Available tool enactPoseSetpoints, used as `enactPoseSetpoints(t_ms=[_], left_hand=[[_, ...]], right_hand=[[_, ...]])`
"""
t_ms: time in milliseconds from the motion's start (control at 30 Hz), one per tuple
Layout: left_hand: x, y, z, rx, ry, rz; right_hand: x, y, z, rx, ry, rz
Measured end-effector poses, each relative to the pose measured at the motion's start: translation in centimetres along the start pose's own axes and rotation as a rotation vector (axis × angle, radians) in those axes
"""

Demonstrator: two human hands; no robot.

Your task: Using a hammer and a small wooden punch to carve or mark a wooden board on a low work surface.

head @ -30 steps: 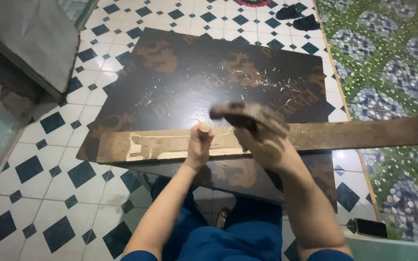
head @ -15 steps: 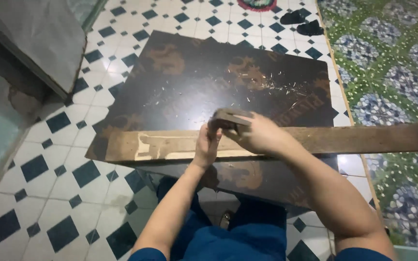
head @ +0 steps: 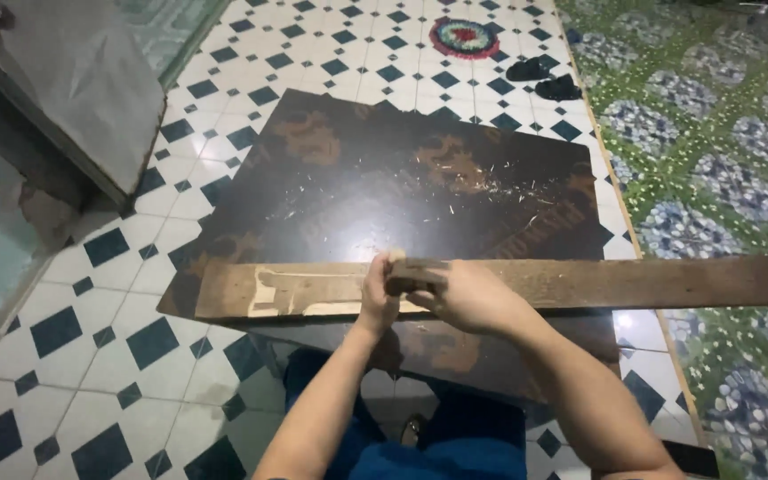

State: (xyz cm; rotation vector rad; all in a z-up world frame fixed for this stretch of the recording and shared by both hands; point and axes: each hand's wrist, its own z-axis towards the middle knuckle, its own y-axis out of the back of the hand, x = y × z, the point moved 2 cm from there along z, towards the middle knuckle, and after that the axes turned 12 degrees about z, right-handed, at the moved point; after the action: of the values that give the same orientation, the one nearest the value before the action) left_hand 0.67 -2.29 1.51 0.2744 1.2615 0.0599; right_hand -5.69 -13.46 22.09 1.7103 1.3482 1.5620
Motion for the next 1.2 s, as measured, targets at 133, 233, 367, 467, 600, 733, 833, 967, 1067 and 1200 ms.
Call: enactPoseSetpoints(t_ms=[133, 233, 367, 467, 600, 733, 833, 967, 1067, 1200], left_hand=[[-0.5, 0.0, 0.3, 0.001, 0.036, 0.048], [2.0, -0.5, 0.0, -0.027, 0.012, 0.082], [2.7, -0.6, 0.6, 0.026, -0.004, 0.115], [2.5, -1.1, 1.3, 0.013, -0.031, 0.128], [0.5, -0.4, 0.6, 0.006, -0.032, 0.142], [-0.6, 0.4, 0.8, 0.046, 0.042, 0.089], [-1.7, 0.8, 1.0, -0.002, -0.005, 0.104], [-1.0, 0.3, 1.0, 0.025, 0.009, 0.118], [-1.0, 0.5, 1.0, 0.023, 0.042, 0.148], [-1.9, 1.0, 1.1, 0.06, 0.125, 0.129]], right_hand=[[2.6, 3.0, -1.4, -0.222, 0.042, 0.483], [2.4, 5.3, -1.6, -0.319, 0.143, 0.492], [-1.6, 4.2, 1.8, -0.026, 0.102, 0.411], [-2.4, 5.5, 1.7, -0.086, 0.168, 0.313], [-3.5, 4.9, 4.3, -0.277, 0.057, 0.291], [1.6, 5.1, 1.7, 0.022, 0.082, 0.049], [1.4, 5.9, 1.8, -0.097, 0.033, 0.129], [1.5, 4.9, 1.1, -0.304, 0.147, 0.307], [2.4, 3.2, 0.7, -0.281, 0.171, 0.24], [5.5, 5.1, -0.7, -0.174, -0.019, 0.127]])
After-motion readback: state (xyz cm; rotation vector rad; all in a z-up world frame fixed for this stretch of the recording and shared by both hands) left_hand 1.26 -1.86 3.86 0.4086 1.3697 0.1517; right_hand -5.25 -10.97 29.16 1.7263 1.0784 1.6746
